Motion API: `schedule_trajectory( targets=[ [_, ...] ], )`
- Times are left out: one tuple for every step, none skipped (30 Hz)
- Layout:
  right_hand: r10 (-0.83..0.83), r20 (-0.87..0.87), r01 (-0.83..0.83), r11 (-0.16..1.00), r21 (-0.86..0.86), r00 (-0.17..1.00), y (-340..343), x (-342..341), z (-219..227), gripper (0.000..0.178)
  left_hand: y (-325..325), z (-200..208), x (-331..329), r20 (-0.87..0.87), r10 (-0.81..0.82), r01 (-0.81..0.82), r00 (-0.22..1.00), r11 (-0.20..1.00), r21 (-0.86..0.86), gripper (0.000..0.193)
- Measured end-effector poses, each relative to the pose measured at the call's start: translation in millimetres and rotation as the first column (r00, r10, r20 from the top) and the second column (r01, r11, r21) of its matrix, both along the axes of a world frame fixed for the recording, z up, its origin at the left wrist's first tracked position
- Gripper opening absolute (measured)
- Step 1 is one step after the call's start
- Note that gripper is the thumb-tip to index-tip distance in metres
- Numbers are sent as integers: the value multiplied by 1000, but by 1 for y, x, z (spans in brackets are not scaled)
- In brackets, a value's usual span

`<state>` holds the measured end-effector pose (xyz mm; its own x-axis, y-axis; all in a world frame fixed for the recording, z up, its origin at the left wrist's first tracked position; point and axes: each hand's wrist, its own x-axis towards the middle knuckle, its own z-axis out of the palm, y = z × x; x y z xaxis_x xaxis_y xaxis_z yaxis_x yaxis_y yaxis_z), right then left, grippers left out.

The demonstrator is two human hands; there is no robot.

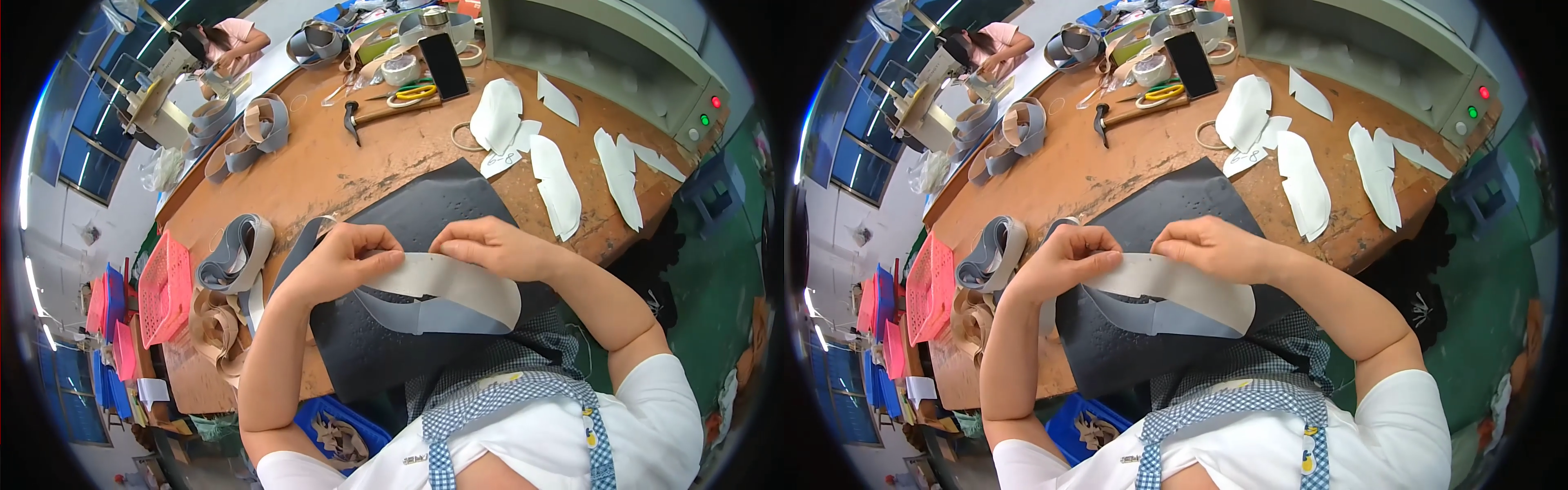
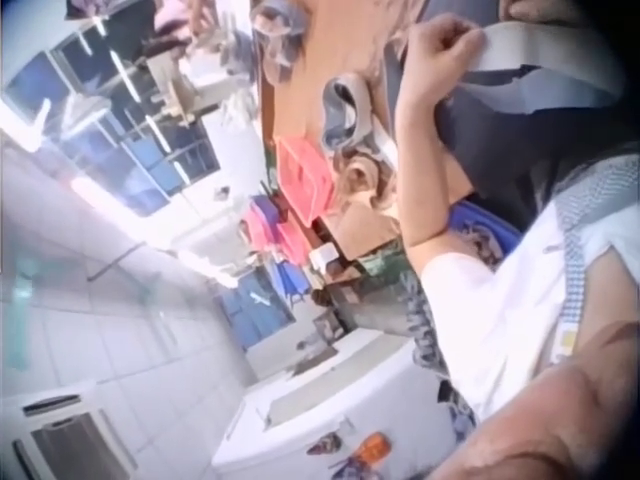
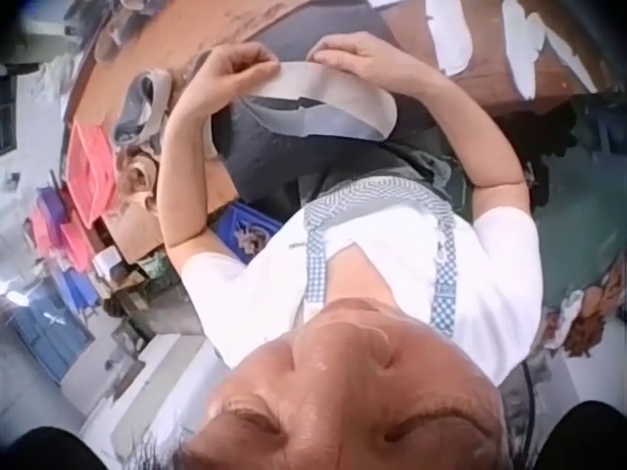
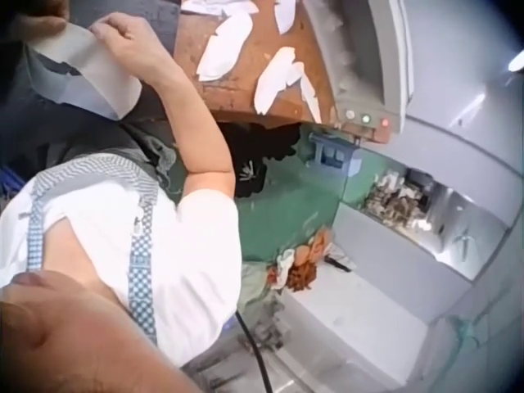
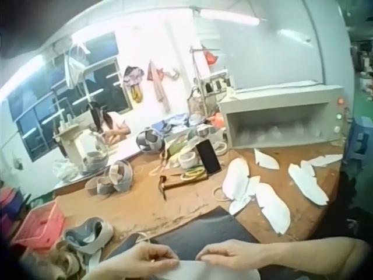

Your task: Manually assembling and preparing various leather and fabric components for shoe manufacturing at a workbench.

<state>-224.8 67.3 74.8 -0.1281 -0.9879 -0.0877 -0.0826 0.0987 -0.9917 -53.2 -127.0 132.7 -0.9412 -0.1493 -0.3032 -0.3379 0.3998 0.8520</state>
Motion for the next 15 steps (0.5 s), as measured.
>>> schedule_trajectory(
  targets=[
    [-13, -14, 12, 998, -57, 1000, 3, 6, -2, 22, -1, -2, 0, 4, 16, -17, 1000, 999, 37, 21],
    [-54, -15, 52, 995, -90, 998, 1, 12, -9, 24, -1, -5, -3, 10, 17, -17, 1000, 999, 43, 21],
    [-49, -9, 48, 995, -85, 999, -1, 12, -8, 24, -2, -6, -6, -6, 6, -5, 1000, 999, 43, 22],
    [-37, -67, 33, 998, -54, 997, -5, 10, -4, 24, -3, -8, -10, -22, -5, 6, 1000, 999, 44, 23],
    [-22, -124, 19, 1000, -23, 992, -9, 7, -2, 24, -4, -9, -12, -15, 1, 0, 1000, 999, 50, 23],
    [-21, -130, 6, 993, -115, 991, -13, 2, -8, 23, -5, -11, -14, -17, -12, 13, 1000, 1000, 24, 23],
    [-64, 180, 55, 997, 53, 982, -15, -4, -2, 19, -6, -10, -18, -19, -24, 24, 1000, 1000, -2, 23],
    [-122, 301, 120, 992, 23, 946, -18, -11, -8, 21, -8, -7, -23, 10, -24, 25, 1000, 996, -84, 25],
    [-173, 420, 188, 982, 5, 891, -19, -21, -19, 24, -4, -7, -29, -13, -8, 6, 1000, 996, -90, 26],
    [-310, 404, 322, 946, 40, 861, -18, -34, -28, 30, -1, -6, -33, -2, -28, 27, 1000, 998, -62, 27],
    [-442, 379, 451, 890, 71, 813, -14, -45, -35, 36, 2, -3, -34, 6, -49, 49, 999, 998, -34, 28],
    [-445, 381, 451, 889, 80, 810, -6, -52, -40, 36, 3, -2, -33, 12, -50, 50, 999, 998, -27, 28],
    [-444, 293, 431, 895, 113, 847, 1, -59, -44, 42, 3, -1, -35, 7, -36, 37, 999, 999, -24, 28],
    [-440, 200, 417, 897, 147, 876, 6, -63, -45, 47, 5, -2, -37, -2, -28, 28, 1000, 999, -22, 28],
    [-362, 208, 338, 930, 144, 909, 11, -58, -50, 49, 5, -3, -36, -9, -47, 47, 999, 999, -17, 28]
  ],
)
